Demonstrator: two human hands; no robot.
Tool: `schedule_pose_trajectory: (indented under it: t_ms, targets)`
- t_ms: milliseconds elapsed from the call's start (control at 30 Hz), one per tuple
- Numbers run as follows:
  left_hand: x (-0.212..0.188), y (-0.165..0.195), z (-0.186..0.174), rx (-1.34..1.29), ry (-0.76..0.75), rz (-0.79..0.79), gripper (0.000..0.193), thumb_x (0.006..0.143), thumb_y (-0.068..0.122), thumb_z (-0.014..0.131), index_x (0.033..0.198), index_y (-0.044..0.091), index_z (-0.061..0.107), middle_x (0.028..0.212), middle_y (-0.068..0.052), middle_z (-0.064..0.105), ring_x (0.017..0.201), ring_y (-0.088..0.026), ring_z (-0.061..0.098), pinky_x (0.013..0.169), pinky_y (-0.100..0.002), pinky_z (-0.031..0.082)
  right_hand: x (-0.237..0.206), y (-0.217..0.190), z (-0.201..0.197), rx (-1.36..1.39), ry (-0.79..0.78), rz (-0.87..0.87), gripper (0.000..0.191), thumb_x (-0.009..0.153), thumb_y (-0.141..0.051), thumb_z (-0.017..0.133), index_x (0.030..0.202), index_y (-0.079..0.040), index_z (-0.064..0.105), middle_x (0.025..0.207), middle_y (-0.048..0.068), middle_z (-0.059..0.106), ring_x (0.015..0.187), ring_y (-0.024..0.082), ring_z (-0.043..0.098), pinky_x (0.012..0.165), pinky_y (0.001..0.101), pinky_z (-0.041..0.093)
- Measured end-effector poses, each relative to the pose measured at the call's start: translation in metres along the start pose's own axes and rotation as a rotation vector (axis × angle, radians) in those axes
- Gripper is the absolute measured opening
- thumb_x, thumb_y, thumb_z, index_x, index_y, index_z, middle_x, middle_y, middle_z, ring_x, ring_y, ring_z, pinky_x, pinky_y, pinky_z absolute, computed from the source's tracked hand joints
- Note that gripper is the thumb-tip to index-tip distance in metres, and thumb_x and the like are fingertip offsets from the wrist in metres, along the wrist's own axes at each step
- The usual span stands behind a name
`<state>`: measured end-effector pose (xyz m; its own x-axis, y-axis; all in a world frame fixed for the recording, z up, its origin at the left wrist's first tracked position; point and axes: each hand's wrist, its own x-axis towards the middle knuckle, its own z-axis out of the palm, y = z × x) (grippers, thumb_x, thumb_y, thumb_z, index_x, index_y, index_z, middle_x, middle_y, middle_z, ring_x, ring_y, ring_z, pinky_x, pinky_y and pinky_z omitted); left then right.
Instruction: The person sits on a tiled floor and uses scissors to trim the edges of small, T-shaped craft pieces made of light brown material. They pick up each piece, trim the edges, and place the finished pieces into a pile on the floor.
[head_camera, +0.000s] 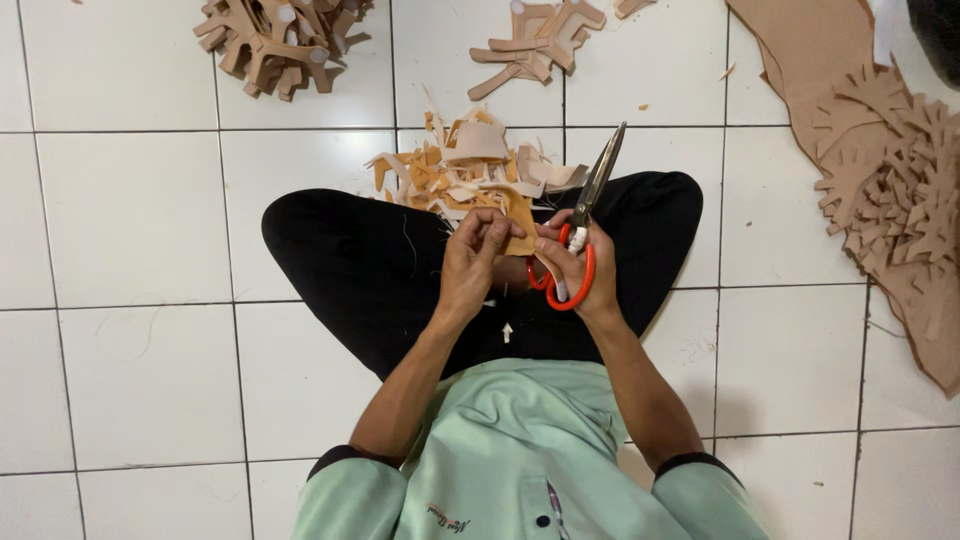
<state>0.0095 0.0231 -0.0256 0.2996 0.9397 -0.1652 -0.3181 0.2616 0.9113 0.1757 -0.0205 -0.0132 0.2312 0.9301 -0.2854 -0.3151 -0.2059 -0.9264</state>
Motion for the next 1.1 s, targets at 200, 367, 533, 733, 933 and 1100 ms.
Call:
schedule_pose_trajectory:
  t_ms: [200,367,533,733,933,1100]
  targets:
    - [0.006,0.014,-0.004,0.456,0.244,0.174,0.018,0.108,0.017,0.057,0.107,0.000,0.062,0.094,-0.007,0.073,0.084,-0.013,0.069,0.076,-0.026,0.057,-0.010,0.005,-0.010,-0.477,0.038,-0.412,0.028,0.103,-0.011,0.076,0.122,0.001,0.059,0.104,0.011,0.075,0.091,0.008,0.070,0.080,0.0232,0.057]
    - [0.010,0.021,-0.012,0.535,0.288,0.297,0.015,0.110,0.012,0.055,0.107,-0.001,0.060,0.095,-0.010,0.073,0.085,-0.016,0.072,0.078,-0.029,0.059,-0.039,-0.003,-0.031,-0.358,-0.248,0.026,0.044,0.097,-0.040,0.064,0.111,0.002,0.064,0.087,0.012,0.076,0.055,0.008,0.061,0.049,0.0213,0.050]
    - [0.011,0.017,-0.010,0.616,0.274,0.406,0.010,0.109,0.008,0.055,0.108,-0.002,0.057,0.093,-0.011,0.071,0.083,-0.018,0.072,0.074,-0.030,0.059,-0.055,0.005,-0.029,-0.227,-0.485,0.274,0.068,0.101,-0.059,0.047,0.104,0.006,0.069,0.074,0.008,0.068,0.050,0.008,0.059,0.048,0.0212,0.051]
    - [0.007,0.020,-0.007,0.581,0.250,0.356,0.010,0.109,0.007,0.054,0.106,-0.002,0.057,0.088,-0.009,0.069,0.076,-0.016,0.068,0.068,-0.028,0.057,-0.051,0.013,-0.027,-0.080,-0.431,0.305,0.071,0.100,-0.063,0.044,0.097,0.003,0.068,0.063,0.002,0.055,0.041,0.004,0.047,0.037,0.0192,0.040]
    - [-0.002,0.024,-0.011,0.530,0.092,0.183,0.011,0.107,0.010,0.055,0.105,0.000,0.059,0.084,-0.006,0.070,0.070,-0.011,0.064,0.062,-0.025,0.053,-0.038,-0.007,-0.029,-0.226,-0.176,-0.133,0.035,0.099,-0.033,0.070,0.106,0.000,0.062,0.078,0.005,0.060,0.058,0.006,0.055,0.053,0.0192,0.046]
    - [-0.023,0.005,0.006,0.271,-0.081,-0.034,0.009,0.109,0.010,0.054,0.106,0.002,0.057,0.085,0.000,0.062,0.072,-0.007,0.055,0.061,-0.023,0.046,-0.001,-0.016,-0.009,-0.178,-0.119,-0.376,0.034,0.094,-0.004,0.074,0.117,-0.003,0.049,0.109,0.008,0.067,0.104,0.013,0.071,0.091,0.0246,0.059]
